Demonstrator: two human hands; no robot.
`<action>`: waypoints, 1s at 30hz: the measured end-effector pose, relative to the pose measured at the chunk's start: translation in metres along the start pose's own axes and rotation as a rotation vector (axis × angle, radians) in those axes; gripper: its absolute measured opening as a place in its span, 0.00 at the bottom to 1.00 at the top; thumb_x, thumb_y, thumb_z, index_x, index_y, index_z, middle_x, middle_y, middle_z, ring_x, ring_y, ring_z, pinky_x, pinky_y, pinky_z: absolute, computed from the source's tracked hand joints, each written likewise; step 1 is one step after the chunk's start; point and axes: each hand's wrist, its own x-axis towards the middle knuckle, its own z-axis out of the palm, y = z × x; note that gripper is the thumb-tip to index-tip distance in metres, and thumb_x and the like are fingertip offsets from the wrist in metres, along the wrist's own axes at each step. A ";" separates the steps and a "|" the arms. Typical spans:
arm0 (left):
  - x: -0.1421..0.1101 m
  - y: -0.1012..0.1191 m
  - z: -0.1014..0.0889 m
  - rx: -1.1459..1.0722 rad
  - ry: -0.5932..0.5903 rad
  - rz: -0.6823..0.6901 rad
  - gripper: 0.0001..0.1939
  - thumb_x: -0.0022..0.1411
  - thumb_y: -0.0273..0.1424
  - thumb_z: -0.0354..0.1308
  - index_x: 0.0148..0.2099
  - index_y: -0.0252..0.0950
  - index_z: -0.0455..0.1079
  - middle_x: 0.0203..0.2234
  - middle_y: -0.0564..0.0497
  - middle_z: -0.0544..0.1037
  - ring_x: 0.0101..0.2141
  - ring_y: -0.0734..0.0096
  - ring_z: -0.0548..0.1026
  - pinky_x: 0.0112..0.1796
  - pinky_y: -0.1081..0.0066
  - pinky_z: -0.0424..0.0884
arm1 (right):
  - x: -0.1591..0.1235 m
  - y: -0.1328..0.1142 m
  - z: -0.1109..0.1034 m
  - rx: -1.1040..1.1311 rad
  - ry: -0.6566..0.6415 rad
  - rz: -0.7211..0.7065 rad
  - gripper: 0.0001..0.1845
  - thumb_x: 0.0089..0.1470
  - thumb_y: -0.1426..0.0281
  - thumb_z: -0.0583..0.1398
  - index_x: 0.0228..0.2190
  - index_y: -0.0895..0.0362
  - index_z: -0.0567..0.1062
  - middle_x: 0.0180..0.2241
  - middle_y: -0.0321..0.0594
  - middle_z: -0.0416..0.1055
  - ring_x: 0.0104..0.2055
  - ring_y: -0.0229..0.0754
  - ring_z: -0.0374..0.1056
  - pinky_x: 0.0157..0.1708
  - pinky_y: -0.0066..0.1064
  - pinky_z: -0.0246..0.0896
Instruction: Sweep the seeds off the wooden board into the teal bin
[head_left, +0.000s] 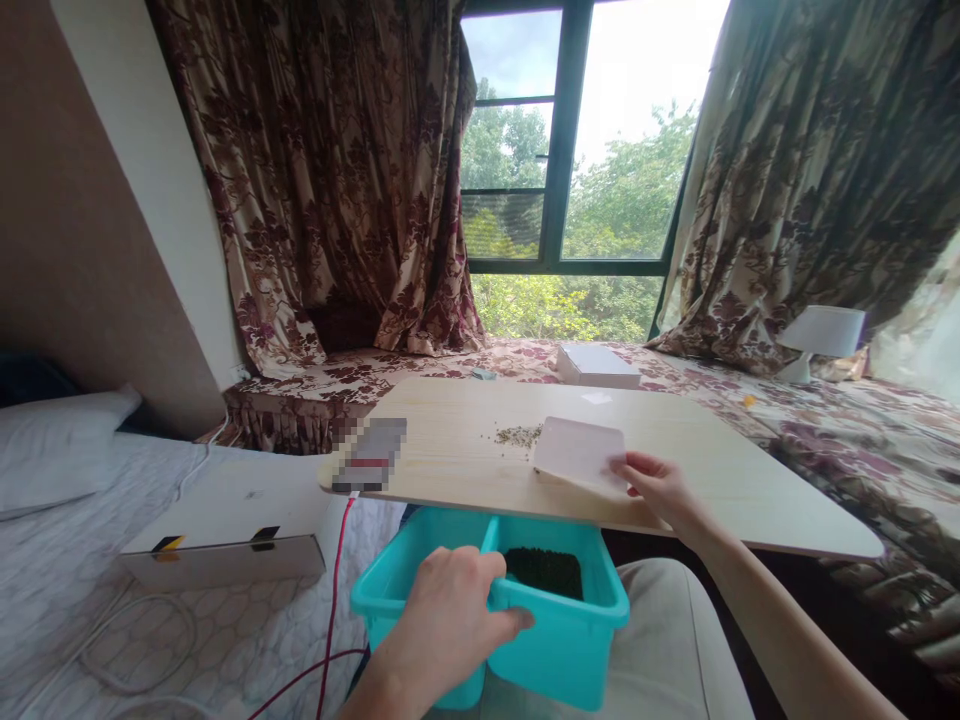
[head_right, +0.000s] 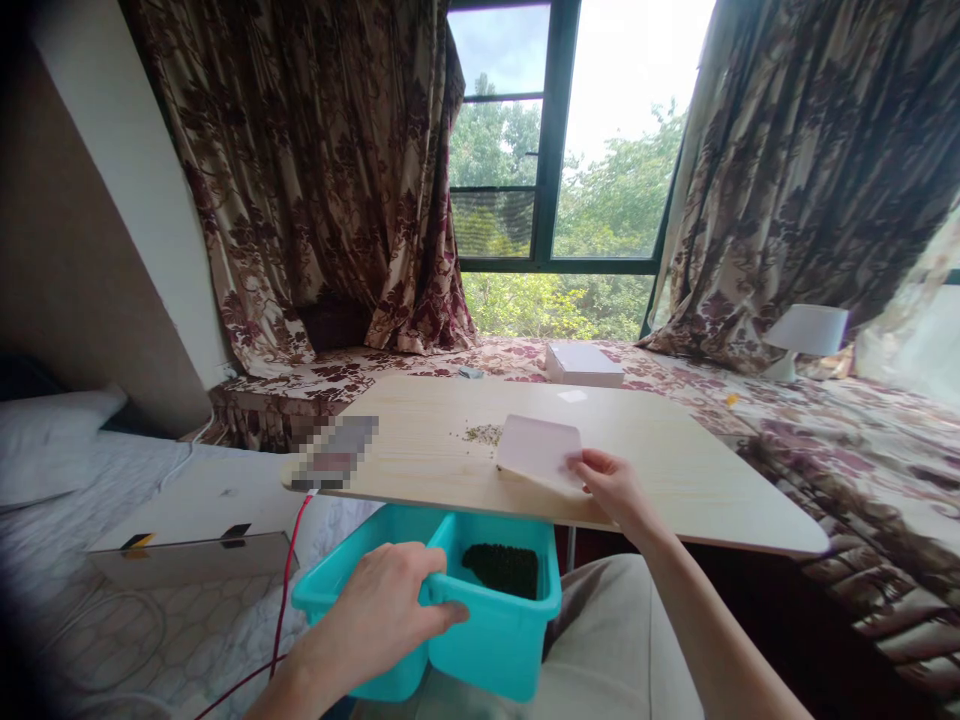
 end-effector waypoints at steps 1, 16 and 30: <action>0.000 0.000 0.000 0.000 -0.002 0.003 0.13 0.53 0.45 0.57 0.29 0.41 0.66 0.28 0.53 0.74 0.33 0.61 0.71 0.31 0.69 0.56 | 0.000 0.000 0.000 0.001 -0.006 0.007 0.18 0.31 0.59 0.65 0.25 0.58 0.80 0.27 0.44 0.78 0.25 0.40 0.66 0.21 0.27 0.58; -0.003 0.004 0.006 -0.003 0.002 -0.011 0.11 0.54 0.42 0.57 0.29 0.40 0.67 0.29 0.52 0.75 0.35 0.62 0.72 0.34 0.69 0.59 | -0.019 -0.012 -0.011 -0.036 -0.248 0.055 0.17 0.38 0.58 0.65 0.26 0.57 0.81 0.27 0.42 0.77 0.23 0.36 0.63 0.21 0.26 0.58; -0.006 0.005 0.006 0.044 0.002 -0.024 0.12 0.56 0.44 0.57 0.32 0.40 0.68 0.32 0.52 0.76 0.38 0.61 0.73 0.36 0.69 0.61 | -0.009 -0.009 0.010 0.037 0.064 -0.010 0.17 0.36 0.59 0.63 0.26 0.58 0.80 0.25 0.42 0.77 0.24 0.39 0.66 0.20 0.26 0.57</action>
